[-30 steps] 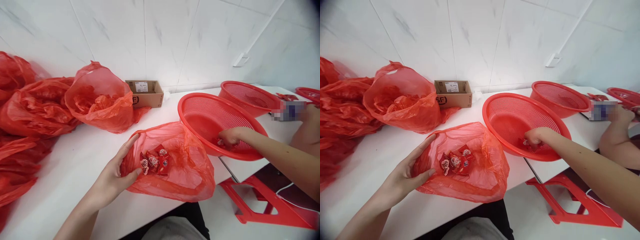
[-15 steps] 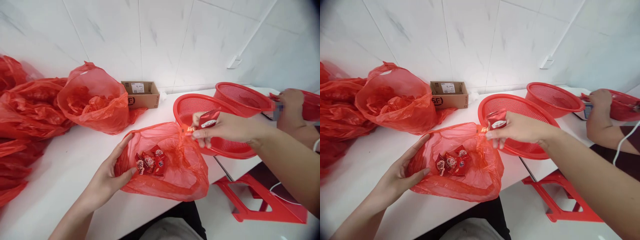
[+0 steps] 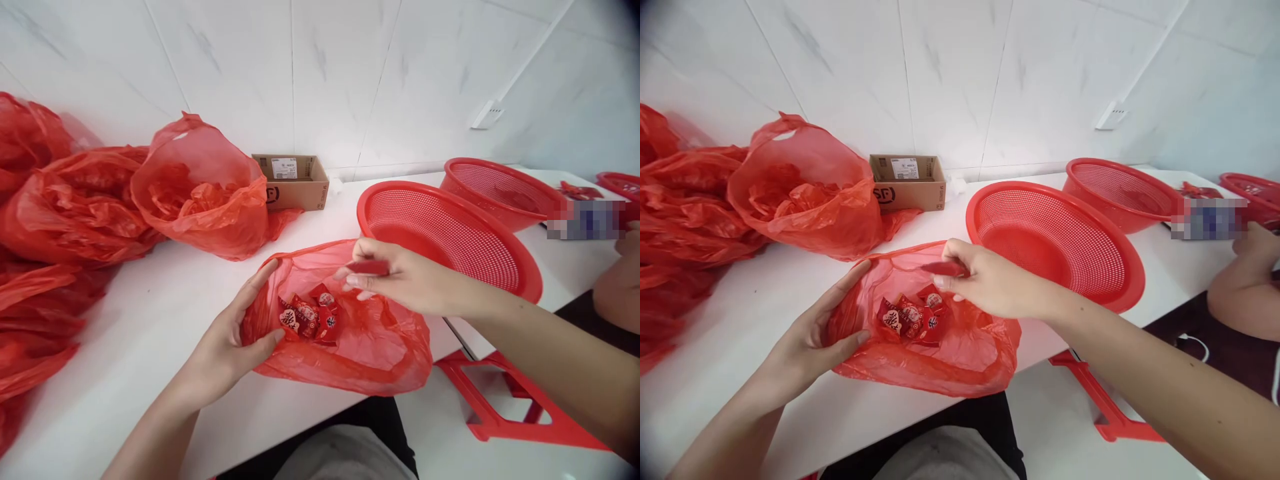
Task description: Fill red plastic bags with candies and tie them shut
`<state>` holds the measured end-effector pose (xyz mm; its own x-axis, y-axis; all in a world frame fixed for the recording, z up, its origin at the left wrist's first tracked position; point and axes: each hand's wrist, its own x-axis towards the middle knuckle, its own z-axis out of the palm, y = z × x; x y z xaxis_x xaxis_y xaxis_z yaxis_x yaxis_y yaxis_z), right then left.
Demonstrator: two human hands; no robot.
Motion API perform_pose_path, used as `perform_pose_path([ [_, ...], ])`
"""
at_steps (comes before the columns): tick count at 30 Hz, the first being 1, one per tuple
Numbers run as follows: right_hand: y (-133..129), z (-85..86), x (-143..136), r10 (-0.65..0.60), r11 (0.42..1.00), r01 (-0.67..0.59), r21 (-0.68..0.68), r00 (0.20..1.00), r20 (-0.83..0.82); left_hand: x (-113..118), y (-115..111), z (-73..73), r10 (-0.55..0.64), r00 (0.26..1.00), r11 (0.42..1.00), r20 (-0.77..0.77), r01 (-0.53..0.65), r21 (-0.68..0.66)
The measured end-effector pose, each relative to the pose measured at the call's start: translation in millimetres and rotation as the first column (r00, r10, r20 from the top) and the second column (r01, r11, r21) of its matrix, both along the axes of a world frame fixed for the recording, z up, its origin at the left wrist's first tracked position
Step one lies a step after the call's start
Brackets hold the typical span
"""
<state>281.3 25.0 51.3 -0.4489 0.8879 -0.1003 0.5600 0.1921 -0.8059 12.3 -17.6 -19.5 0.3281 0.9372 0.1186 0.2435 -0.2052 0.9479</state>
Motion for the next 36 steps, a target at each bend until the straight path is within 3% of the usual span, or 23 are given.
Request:
perform_pose_path([
  [3, -5.8, -6.3, -2.6, 0.047, 0.998, -0.05, 0.032, 0.997, 0.068, 0.9, 1.0, -0.8, -0.001, 1.0, 1.0, -0.011, 0.001, -0.001],
  [6, -5.7, -0.5, -2.4, 0.037, 0.998, -0.04, 0.043, 0.997, 0.071, 1.0, 2.5, -2.2, 0.001, 1.0, 1.0, -0.008, -0.001, -0.012],
  [9, -1.8, 11.3, 12.4, -0.104, 0.977, 0.089, 0.193, 0.992, 0.068, 0.2, 3.7, -2.9, 0.004, 1.0, 1.0, -0.022, -0.004, -0.004],
  [12, -7.1, 9.3, 40.8, -0.283, 0.89, 0.172, 0.422, 0.934, 0.217, -0.8, 3.8, -2.0, 0.026, 0.999, 1.0, -0.037, -0.026, 0.004],
  [16, -42.5, -29.5, 67.6, -0.374, 0.816, 0.053, 0.576, 0.807, 0.457, -1.0, 2.9, -0.9, 0.06, 0.997, 0.998, -0.053, -0.062, -0.032],
  [20, -84.8, -73.3, 56.4, -0.44, 0.703, 0.016, 0.711, 0.795, 0.417, -1.7, 5.1, -5.8, 0.111, 0.989, 0.993, -0.095, -0.114, -0.029],
  [24, -101.2, -86.2, 37.6, -0.44, 0.684, 0.032, 0.729, 0.815, 0.377, -1.3, 10.7, -11.2, 0.135, 0.982, 0.989, -0.131, -0.141, -0.033],
  [30, -77.0, -68.5, 46.5, -0.457, 0.702, 0.06, 0.709, 0.802, 0.384, 7.8, 11.2, -9.0, 0.186, 0.977, 0.975, -0.1, -0.196, -0.108],
  [36, -0.6, -58.1, 67.3, -0.586, 0.676, 0.158, 0.719, 0.706, 0.396, 5.4, 10.4, -6.3, 0.119, 0.986, 0.988, -0.119, -0.13, -0.084],
])
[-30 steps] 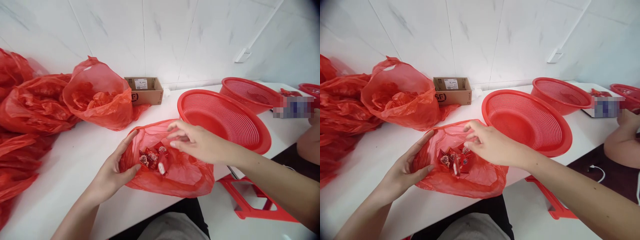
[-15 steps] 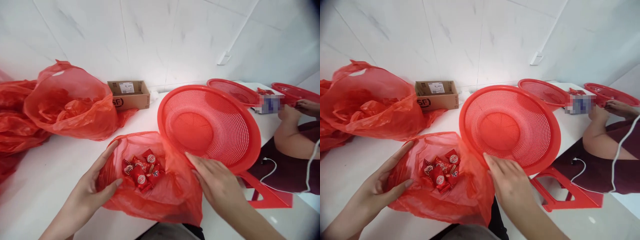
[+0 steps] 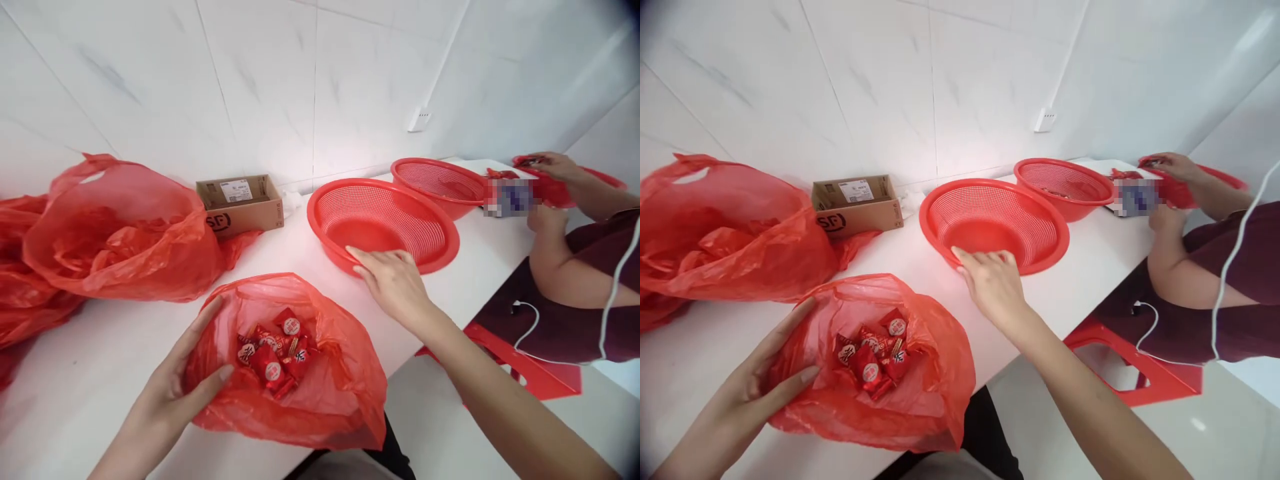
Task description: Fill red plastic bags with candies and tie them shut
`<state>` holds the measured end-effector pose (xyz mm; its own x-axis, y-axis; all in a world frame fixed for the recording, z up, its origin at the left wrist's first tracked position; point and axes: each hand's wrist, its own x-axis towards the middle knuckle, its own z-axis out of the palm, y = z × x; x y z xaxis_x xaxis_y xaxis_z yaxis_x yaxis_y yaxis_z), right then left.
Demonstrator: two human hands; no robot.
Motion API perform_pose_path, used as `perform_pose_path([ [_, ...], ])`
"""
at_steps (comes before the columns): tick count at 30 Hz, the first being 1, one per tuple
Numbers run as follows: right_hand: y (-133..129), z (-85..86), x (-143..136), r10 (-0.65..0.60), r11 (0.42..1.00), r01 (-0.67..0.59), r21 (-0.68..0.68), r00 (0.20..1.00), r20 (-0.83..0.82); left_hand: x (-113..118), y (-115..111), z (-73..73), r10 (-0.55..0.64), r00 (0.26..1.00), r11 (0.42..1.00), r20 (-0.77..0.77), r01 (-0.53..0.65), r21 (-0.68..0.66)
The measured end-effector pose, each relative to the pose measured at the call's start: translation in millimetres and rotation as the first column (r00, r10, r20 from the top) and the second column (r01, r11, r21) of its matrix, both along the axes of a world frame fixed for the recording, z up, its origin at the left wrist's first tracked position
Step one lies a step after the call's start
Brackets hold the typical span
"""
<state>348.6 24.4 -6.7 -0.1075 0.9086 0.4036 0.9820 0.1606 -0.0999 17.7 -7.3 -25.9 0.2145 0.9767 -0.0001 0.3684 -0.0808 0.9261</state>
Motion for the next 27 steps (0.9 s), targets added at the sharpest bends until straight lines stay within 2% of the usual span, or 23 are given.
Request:
perform_pose_path([
  [2, 17.3, -0.7, 2.1, -0.053, 0.995, 0.055, 0.085, 0.998, -0.019, -2.3, -0.1, 0.5, -0.012, 1.0, 1.0, -0.015, 0.012, 0.02],
  [4, 17.6, 1.0, -3.1, -0.031, 0.981, 0.047, 0.188, 0.996, -0.089, -4.2, 0.1, 1.2, 0.027, 0.999, 0.998, -0.02, -0.026, 0.051],
  [6, -0.5, 6.8, -16.1, 0.09, 0.973, -0.042, 0.226, 0.975, -0.205, -7.0, 1.3, 2.4, 0.055, 0.998, 0.997, -0.014, -0.054, 0.064],
  [9, -46.6, 20.4, -40.5, 0.274, 0.958, -0.219, 0.187, 0.894, -0.354, -17.0, 2.7, 6.1, 0.032, 0.999, 0.999, -0.038, -0.033, -0.007],
  [11, -74.0, 27.8, -52.2, 0.365, 0.931, -0.337, 0.14, 0.868, -0.338, -26.6, 0.1, 10.0, 0.012, 0.989, 0.996, -0.15, -0.025, -0.084],
  [13, -89.2, 29.2, -56.3, 0.426, 0.904, -0.414, 0.102, 0.866, -0.263, -34.8, -7.0, 14.4, 0.009, 0.955, 0.992, -0.296, -0.047, -0.12],
  [16, -88.9, 15.9, -49.8, 0.406, 0.914, -0.403, 0.051, 0.907, -0.116, -38.7, -23.2, 19.6, -0.009, 0.935, 0.99, -0.356, -0.043, -0.138],
  [20, -70.6, -20.4, -32.4, 0.285, 0.957, -0.278, -0.081, 0.954, 0.097, -31.8, -41.9, 20.0, -0.085, 0.969, 0.981, -0.234, 0.04, -0.191],
  [24, -55.7, -52.2, -18.6, 0.19, 0.977, -0.171, -0.124, 0.968, 0.165, -28.6, -52.3, 19.5, 0.006, 0.994, 0.989, -0.111, -0.022, -0.145],
  [27, -44.1, -58.8, -9.0, 0.13, 0.987, -0.112, -0.118, 0.98, 0.152, -29.5, -55.1, 25.5, 0.096, 0.995, 0.99, 0.041, -0.091, -0.105],
])
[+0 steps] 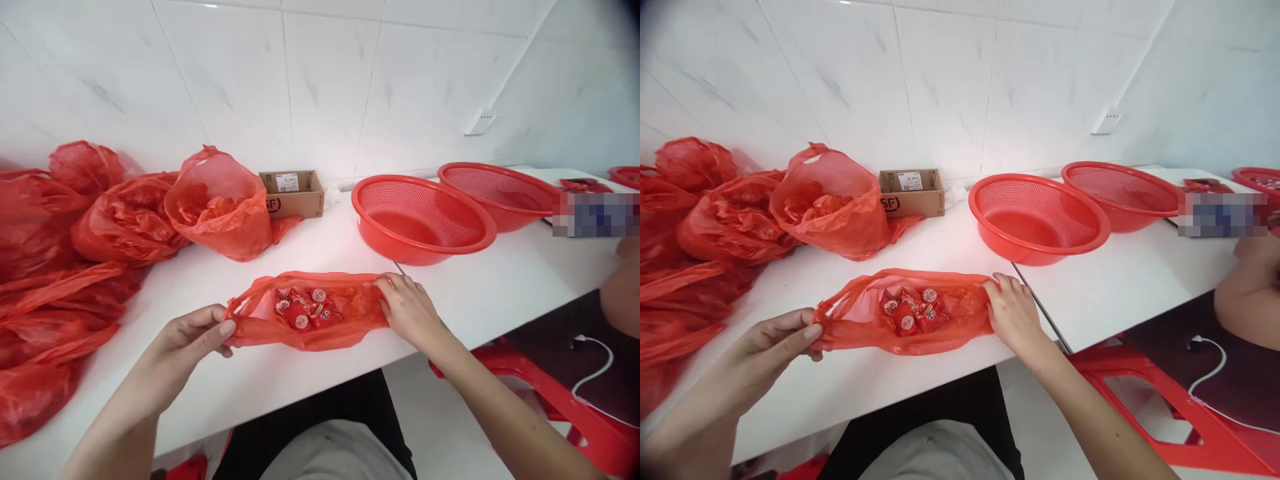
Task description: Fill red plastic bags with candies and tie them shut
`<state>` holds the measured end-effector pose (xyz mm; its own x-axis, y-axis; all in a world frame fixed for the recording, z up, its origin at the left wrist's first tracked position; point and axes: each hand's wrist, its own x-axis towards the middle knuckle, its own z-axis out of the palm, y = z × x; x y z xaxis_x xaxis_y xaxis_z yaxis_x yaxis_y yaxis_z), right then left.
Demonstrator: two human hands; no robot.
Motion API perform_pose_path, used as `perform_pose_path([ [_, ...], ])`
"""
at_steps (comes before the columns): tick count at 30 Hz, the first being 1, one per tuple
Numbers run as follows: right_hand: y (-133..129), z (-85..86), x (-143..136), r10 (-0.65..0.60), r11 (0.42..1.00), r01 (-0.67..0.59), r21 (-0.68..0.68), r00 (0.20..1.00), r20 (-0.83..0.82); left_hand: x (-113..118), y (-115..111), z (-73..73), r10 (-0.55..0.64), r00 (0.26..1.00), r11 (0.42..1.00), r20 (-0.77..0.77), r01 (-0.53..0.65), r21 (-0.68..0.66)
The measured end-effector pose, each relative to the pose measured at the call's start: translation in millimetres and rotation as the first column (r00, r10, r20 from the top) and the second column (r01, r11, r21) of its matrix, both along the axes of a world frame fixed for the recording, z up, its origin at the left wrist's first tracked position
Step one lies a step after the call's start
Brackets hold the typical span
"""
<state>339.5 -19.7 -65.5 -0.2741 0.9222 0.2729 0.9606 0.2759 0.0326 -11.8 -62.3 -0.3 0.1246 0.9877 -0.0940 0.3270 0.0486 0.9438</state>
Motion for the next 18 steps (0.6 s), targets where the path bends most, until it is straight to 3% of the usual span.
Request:
perform_pose_path([
  [3, 14.4, 17.0, 9.3, -0.032, 0.999, 0.031, -0.04, 0.999, -0.033, 0.7, 4.6, 13.9, 0.06, 0.978, 0.996, 0.201, -0.071, 0.049],
  [6, 25.9, 59.5, 14.1, -0.026, 0.999, 0.018, -0.037, 0.97, -0.243, 3.7, 14.7, 36.7, 0.066, 0.914, 0.988, 0.4, -0.117, 0.104],
  [8, 28.9, 95.5, 12.5, 0.039, 0.999, -0.037, 0.013, 0.882, -0.469, 6.3, 21.1, 55.8, 0.053, 0.88, 0.973, 0.472, -0.151, 0.172],
  [10, 29.4, 128.1, 8.1, 0.12, 0.993, -0.085, 0.084, 0.742, -0.66, 9.1, 25.6, 75.4, 0.018, 0.854, 0.944, 0.52, -0.186, 0.272],
  [12, 30.8, 149.2, 3.8, 0.153, 0.988, -0.09, 0.123, 0.626, -0.765, 12.3, 27.9, 92.2, -0.046, 0.832, 0.904, 0.552, -0.2, 0.377],
  [14, 36.0, 155.6, 2.5, 0.133, 0.99, -0.111, 0.083, 0.598, -0.79, 15.7, 28.9, 103.4, -0.1, 0.818, 0.881, 0.566, -0.192, 0.432],
  [18, 52.7, 142.6, 8.1, 0.135, 0.981, -0.195, 0.0, 0.679, -0.721, 20.5, 31.0, 107.4, -0.068, 0.866, 0.884, 0.495, -0.177, 0.432],
])
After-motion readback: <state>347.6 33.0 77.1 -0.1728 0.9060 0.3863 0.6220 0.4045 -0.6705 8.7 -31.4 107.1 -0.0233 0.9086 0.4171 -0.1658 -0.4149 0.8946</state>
